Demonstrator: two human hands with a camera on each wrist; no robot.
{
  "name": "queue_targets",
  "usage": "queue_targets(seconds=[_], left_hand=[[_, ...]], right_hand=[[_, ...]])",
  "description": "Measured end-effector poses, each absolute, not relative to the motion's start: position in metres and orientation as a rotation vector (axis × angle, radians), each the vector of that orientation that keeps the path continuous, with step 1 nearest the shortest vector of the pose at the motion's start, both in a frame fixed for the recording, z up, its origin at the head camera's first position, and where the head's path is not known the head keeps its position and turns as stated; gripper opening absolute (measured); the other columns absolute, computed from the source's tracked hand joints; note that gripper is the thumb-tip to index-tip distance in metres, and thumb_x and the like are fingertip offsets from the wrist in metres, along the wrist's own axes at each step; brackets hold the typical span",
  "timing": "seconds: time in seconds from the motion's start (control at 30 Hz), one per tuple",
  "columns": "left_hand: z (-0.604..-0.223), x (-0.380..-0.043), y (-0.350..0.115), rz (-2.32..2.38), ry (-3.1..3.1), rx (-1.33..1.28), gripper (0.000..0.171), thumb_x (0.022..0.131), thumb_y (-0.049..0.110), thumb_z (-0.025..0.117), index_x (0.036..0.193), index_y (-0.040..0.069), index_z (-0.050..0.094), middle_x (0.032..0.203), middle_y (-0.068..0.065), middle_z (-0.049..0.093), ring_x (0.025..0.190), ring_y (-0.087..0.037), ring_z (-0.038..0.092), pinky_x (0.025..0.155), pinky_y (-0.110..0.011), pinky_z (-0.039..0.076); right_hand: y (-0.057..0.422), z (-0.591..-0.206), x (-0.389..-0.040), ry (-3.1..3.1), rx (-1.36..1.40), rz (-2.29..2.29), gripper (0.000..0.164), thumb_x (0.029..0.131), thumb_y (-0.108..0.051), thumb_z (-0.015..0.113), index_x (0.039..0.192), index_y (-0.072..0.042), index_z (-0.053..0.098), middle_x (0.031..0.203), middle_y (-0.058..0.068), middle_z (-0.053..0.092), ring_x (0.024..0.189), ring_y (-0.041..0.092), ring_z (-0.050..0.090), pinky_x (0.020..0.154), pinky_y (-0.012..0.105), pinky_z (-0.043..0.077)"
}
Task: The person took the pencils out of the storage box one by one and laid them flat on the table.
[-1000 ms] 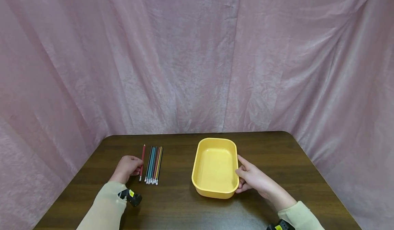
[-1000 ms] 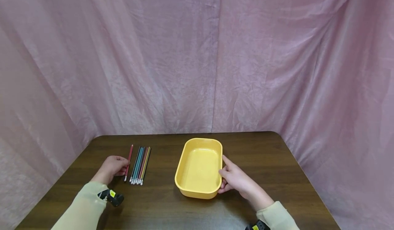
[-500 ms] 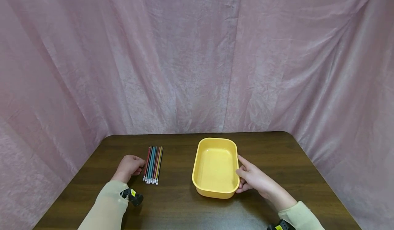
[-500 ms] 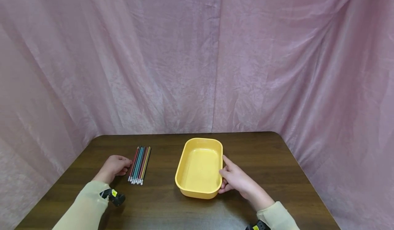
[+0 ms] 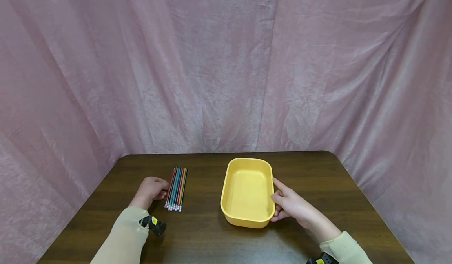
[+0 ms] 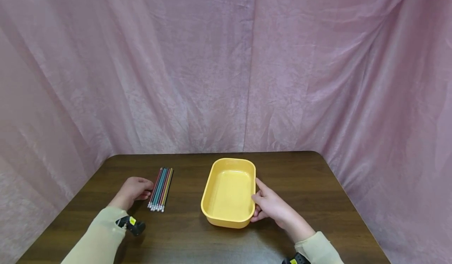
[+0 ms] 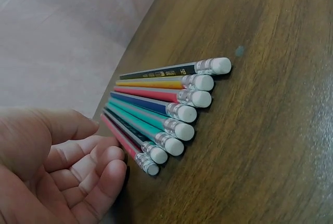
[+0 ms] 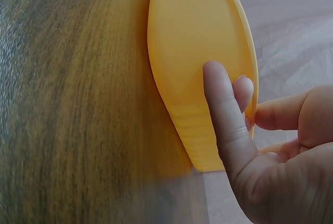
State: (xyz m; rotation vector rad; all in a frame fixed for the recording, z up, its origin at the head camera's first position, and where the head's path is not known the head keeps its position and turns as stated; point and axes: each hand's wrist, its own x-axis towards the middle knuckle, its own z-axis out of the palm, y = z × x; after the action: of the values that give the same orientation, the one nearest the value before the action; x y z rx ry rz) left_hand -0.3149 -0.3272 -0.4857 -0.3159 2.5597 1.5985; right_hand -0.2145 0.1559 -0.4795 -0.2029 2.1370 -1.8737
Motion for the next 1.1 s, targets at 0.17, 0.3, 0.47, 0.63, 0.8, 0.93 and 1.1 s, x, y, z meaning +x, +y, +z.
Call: queue_targets(seconds=[0.17,0.3,0.47,0.63,0.8,0.93,1.1], left_hand=[[-0.484,-0.315,-0.327,1.588,2.559,-0.315,0.027,0.104,0.005,0.068,0.119,-0.018,0.069,0.094,-0.018,0.073,0.071,-0.019,0.066,0.067,-0.028,0.063],[-0.483,-0.314,-0.325,1.582,2.559,-0.32,0.027,0.105,0.005,0.068,0.12,-0.017,0.07,0.095,-0.019,0.073,0.07,-0.019,0.066,0.068,-0.028,0.063],[-0.483,-0.315,-0.322,1.584,2.553,-0.316,0.027,0.105,0.006,0.068,0.121,-0.017,0.07,0.097,-0.02,0.073,0.072,-0.02,0.067,0.07,-0.03,0.064],[-0.483,-0.316,-0.319,1.613,2.537,-0.291,0.028,0.105,0.005,0.067,0.121,-0.018,0.069,0.095,-0.019,0.072,0.071,-0.019,0.067,0.069,-0.029,0.064],[-0.484,-0.317,-0.313,1.63,2.502,-0.301,0.034,0.107,0.009,0.063,0.131,-0.015,0.061,0.099,-0.02,0.068,0.072,-0.018,0.066,0.066,-0.028,0.063],[-0.48,-0.317,-0.308,1.552,2.575,-0.295,0.042,0.11,0.015,0.06,0.141,-0.012,0.056,0.109,-0.023,0.065,0.077,-0.021,0.066,0.067,-0.03,0.063],[-0.47,-0.315,-0.297,1.4,2.741,-0.199,0.047,0.112,0.021,0.057,0.146,-0.011,0.053,0.114,-0.026,0.068,0.084,-0.026,0.069,0.07,-0.035,0.064]], right_hand=[[0.155,-0.48,-0.215,2.135,-0.205,-1.874,0.077,0.112,-0.002,0.048,0.174,0.003,0.003,0.105,0.022,0.051,0.071,0.024,0.061,0.071,0.046,0.067],[0.156,-0.48,-0.213,2.137,-0.197,-1.877,0.077,0.111,-0.001,0.049,0.174,0.002,0.004,0.105,0.023,0.051,0.072,0.024,0.061,0.071,0.046,0.067],[0.158,-0.478,-0.213,2.145,-0.186,-1.87,0.077,0.111,-0.001,0.049,0.174,0.002,0.005,0.104,0.022,0.051,0.072,0.024,0.061,0.071,0.046,0.067],[0.164,-0.479,-0.215,2.166,-0.194,-1.854,0.076,0.111,-0.001,0.05,0.173,0.003,0.006,0.104,0.023,0.051,0.072,0.025,0.061,0.071,0.046,0.067],[0.17,-0.48,-0.216,2.178,-0.194,-1.838,0.077,0.112,-0.003,0.051,0.173,0.003,0.006,0.105,0.024,0.052,0.071,0.024,0.061,0.07,0.045,0.067],[0.175,-0.48,-0.218,2.176,-0.17,-1.838,0.077,0.116,-0.011,0.053,0.173,0.003,0.004,0.107,0.023,0.051,0.069,0.022,0.061,0.07,0.044,0.067],[0.179,-0.477,-0.221,2.263,-0.126,-1.811,0.082,0.117,-0.027,0.058,0.174,0.003,0.007,0.107,0.02,0.053,0.066,0.021,0.06,0.068,0.044,0.067]])
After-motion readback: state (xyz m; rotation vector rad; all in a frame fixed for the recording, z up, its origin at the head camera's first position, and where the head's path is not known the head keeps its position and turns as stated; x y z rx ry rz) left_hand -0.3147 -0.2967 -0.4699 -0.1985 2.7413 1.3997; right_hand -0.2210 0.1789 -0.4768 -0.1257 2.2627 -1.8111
